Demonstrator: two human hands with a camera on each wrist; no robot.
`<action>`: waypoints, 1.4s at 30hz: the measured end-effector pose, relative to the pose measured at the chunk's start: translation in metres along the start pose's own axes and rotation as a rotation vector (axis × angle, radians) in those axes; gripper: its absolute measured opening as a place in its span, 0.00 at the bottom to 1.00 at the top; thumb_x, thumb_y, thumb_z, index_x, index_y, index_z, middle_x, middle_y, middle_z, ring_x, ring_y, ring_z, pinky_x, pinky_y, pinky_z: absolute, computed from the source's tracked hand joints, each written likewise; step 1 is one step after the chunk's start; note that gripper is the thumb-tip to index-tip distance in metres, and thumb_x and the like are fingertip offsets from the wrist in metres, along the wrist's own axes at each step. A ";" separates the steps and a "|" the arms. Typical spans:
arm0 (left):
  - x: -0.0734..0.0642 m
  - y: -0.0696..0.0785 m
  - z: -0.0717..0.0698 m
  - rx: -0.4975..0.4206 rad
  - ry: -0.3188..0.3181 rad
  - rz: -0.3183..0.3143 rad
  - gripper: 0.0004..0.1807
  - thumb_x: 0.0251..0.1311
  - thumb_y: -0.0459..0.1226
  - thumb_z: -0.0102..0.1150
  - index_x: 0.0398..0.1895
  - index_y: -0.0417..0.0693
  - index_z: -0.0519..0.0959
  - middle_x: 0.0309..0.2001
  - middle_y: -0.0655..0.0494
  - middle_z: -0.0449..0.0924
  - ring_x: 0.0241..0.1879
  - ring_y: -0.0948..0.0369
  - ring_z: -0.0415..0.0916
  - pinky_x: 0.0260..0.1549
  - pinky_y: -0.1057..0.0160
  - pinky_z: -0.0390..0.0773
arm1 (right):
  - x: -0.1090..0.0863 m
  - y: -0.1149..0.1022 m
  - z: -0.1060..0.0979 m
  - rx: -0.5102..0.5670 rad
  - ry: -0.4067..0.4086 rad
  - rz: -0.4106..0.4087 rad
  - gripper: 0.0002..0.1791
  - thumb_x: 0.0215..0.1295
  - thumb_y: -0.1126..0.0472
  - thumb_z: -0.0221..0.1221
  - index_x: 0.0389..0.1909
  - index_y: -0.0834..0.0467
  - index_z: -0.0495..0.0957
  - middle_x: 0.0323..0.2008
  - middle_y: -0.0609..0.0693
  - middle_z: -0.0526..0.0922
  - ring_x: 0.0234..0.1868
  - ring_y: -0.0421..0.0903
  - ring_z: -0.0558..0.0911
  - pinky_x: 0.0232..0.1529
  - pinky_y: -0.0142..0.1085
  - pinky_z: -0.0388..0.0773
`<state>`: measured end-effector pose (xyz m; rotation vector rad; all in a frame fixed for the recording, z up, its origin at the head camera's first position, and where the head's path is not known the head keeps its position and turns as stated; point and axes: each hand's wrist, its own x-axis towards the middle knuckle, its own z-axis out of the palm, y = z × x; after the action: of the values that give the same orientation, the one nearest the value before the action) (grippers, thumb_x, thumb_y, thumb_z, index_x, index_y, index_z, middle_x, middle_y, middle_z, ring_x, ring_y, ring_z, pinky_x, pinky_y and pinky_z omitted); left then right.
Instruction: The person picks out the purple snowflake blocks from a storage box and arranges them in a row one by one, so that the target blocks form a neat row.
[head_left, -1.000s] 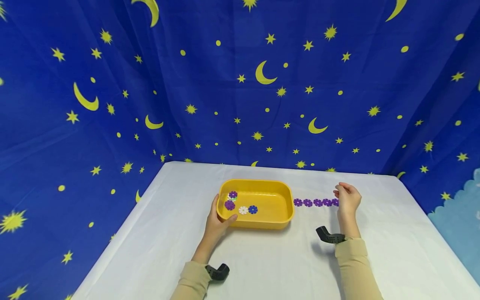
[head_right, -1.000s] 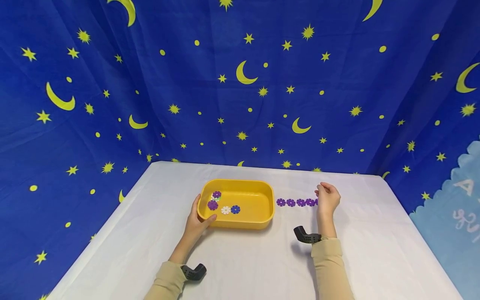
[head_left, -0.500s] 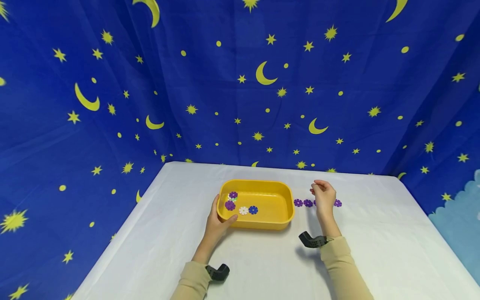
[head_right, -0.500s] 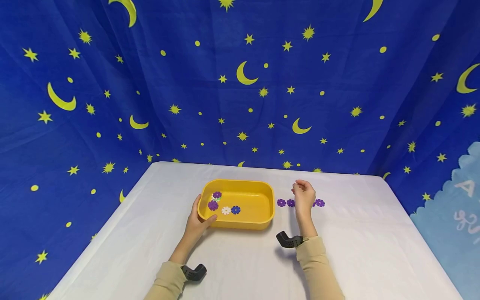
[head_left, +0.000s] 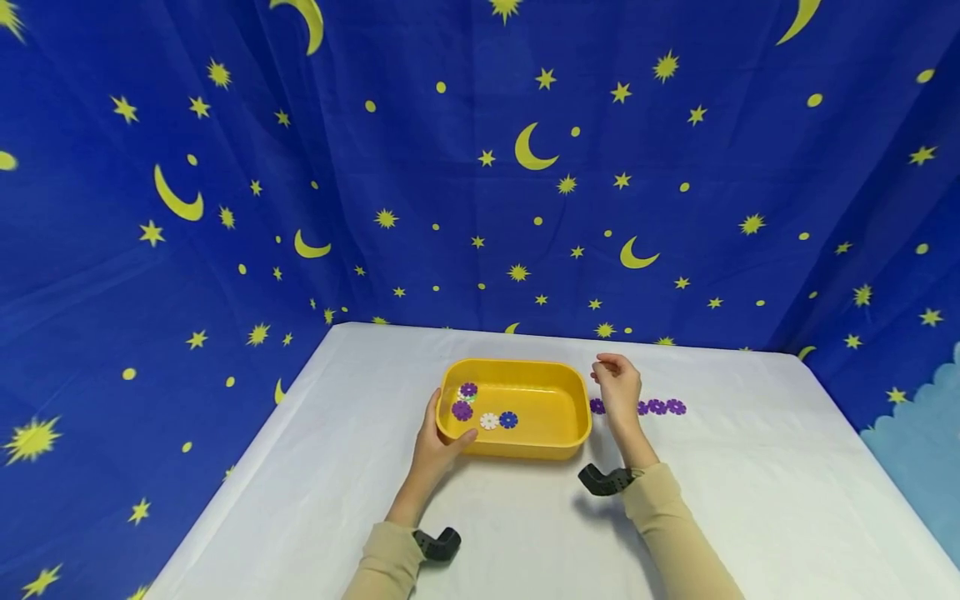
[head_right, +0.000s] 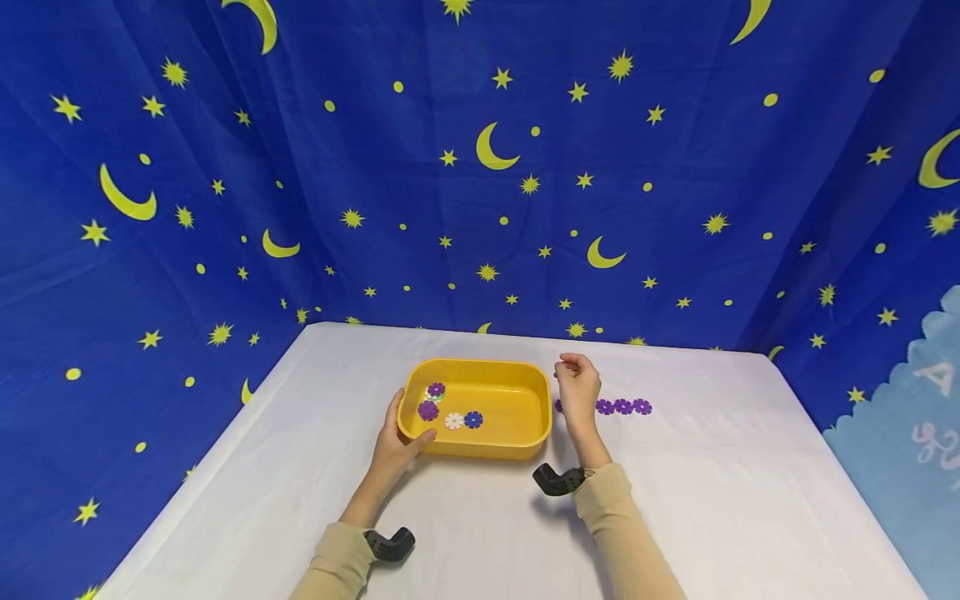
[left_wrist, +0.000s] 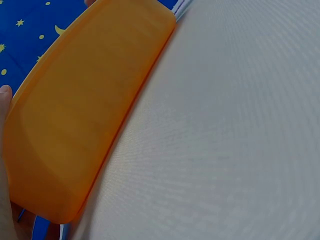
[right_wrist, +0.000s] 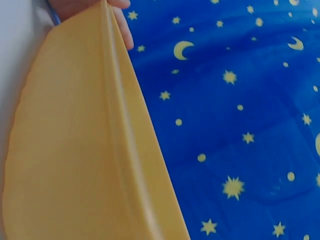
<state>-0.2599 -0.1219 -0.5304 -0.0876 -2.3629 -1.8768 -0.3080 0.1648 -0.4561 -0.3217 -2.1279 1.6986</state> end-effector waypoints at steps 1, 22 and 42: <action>-0.002 0.005 -0.001 -0.001 -0.002 0.001 0.54 0.50 0.39 0.69 0.76 0.49 0.46 0.75 0.42 0.50 0.73 0.44 0.50 0.72 0.44 0.52 | -0.001 -0.002 0.003 0.001 -0.010 -0.004 0.13 0.65 0.66 0.54 0.46 0.68 0.77 0.36 0.59 0.79 0.26 0.30 0.75 0.31 0.16 0.74; -0.015 0.035 -0.006 -0.010 -0.023 -0.004 0.52 0.51 0.37 0.67 0.75 0.43 0.46 0.74 0.40 0.49 0.73 0.43 0.50 0.72 0.45 0.51 | -0.019 -0.011 0.055 0.043 -0.141 -0.107 0.10 0.60 0.71 0.54 0.40 0.70 0.78 0.32 0.66 0.81 0.25 0.36 0.77 0.27 0.21 0.73; -0.010 0.020 -0.004 -0.011 -0.010 0.032 0.52 0.51 0.40 0.68 0.75 0.45 0.46 0.74 0.40 0.51 0.73 0.43 0.51 0.72 0.43 0.52 | -0.040 -0.014 0.106 0.023 -0.256 -0.226 0.11 0.56 0.72 0.59 0.40 0.73 0.78 0.32 0.68 0.82 0.27 0.40 0.73 0.28 0.20 0.70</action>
<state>-0.2474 -0.1215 -0.5118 -0.1358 -2.3436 -1.8795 -0.3180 0.0523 -0.4687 0.1472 -2.2201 1.7050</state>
